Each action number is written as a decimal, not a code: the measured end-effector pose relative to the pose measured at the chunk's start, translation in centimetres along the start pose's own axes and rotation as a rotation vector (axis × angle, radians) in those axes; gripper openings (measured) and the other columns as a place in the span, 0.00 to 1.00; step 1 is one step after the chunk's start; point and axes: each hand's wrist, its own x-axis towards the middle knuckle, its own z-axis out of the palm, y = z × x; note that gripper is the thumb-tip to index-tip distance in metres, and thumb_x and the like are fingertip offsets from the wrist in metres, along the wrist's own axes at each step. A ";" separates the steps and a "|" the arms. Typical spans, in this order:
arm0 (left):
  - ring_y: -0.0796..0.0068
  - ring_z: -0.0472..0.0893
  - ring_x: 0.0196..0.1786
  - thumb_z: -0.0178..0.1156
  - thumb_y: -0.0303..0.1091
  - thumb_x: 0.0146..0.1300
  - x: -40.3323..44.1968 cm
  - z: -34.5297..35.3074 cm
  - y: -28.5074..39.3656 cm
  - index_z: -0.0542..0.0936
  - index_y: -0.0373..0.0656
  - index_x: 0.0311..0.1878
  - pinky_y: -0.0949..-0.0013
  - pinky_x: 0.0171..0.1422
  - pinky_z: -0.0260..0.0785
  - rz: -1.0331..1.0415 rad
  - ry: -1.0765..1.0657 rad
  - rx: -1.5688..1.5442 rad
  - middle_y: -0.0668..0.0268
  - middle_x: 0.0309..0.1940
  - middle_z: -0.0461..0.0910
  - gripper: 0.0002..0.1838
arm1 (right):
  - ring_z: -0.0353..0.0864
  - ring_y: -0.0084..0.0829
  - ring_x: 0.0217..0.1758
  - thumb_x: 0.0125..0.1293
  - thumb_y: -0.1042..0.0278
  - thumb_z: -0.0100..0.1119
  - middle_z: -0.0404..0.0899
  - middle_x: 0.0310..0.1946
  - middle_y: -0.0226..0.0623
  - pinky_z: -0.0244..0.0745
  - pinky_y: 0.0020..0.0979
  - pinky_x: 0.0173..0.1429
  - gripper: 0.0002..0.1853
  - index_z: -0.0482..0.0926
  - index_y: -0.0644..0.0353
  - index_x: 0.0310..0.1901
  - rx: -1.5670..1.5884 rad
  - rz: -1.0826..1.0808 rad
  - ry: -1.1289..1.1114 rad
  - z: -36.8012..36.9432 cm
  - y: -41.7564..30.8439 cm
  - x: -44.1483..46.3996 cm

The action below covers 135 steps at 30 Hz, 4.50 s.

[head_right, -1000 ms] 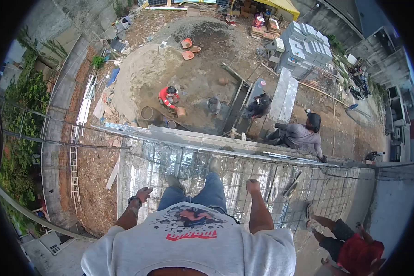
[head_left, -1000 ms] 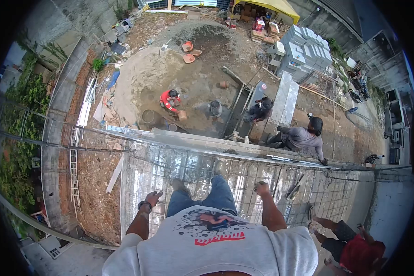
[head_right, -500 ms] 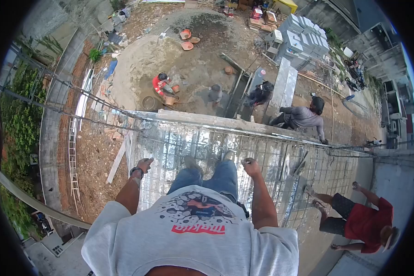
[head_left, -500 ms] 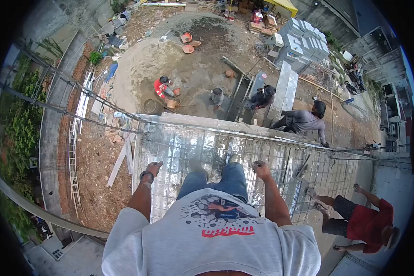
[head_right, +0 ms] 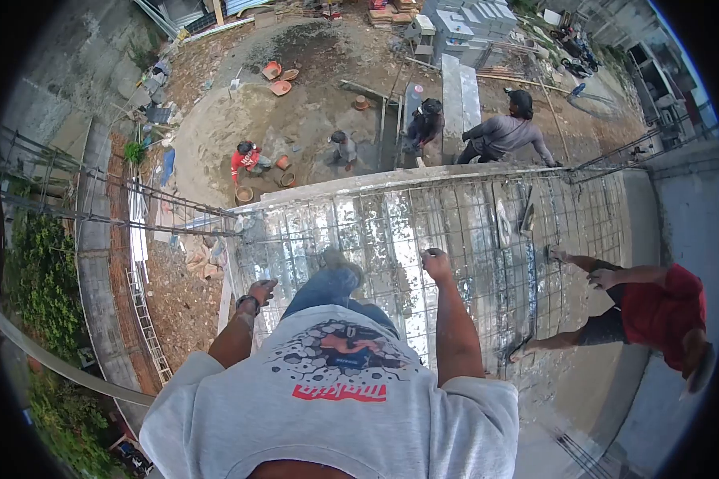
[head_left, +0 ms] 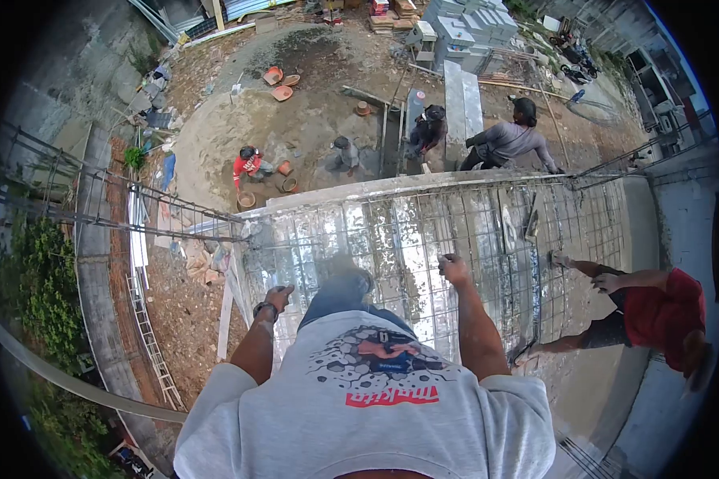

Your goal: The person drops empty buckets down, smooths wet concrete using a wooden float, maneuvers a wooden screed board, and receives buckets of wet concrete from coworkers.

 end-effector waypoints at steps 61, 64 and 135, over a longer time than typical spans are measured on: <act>0.43 0.72 0.68 0.50 0.65 0.64 -3.1 -15.6 -7.3 0.80 0.38 0.61 0.50 0.74 0.61 0.626 0.116 0.818 0.43 0.63 0.75 0.39 | 0.83 0.32 0.28 0.73 0.58 0.56 0.83 0.33 0.37 0.76 0.33 0.27 0.17 0.73 0.58 0.57 0.560 0.635 0.365 23.4 31.6 -54.8; 0.44 0.73 0.67 0.51 0.65 0.64 -7.0 -15.5 -6.5 0.78 0.34 0.62 0.53 0.74 0.61 0.620 0.129 0.824 0.41 0.62 0.76 0.41 | 0.84 0.34 0.30 0.73 0.57 0.56 0.83 0.35 0.38 0.76 0.37 0.29 0.17 0.73 0.55 0.58 0.278 0.489 0.252 22.0 37.5 -53.9; 0.55 0.79 0.61 0.67 0.54 0.62 -32.8 116.6 -24.9 0.74 0.34 0.64 0.57 0.67 0.69 0.981 -0.996 1.730 0.48 0.55 0.81 0.37 | 0.82 0.24 0.28 0.72 0.63 0.60 0.84 0.32 0.36 0.75 0.27 0.32 0.11 0.80 0.64 0.43 1.226 0.558 1.243 -33.9 84.0 -58.9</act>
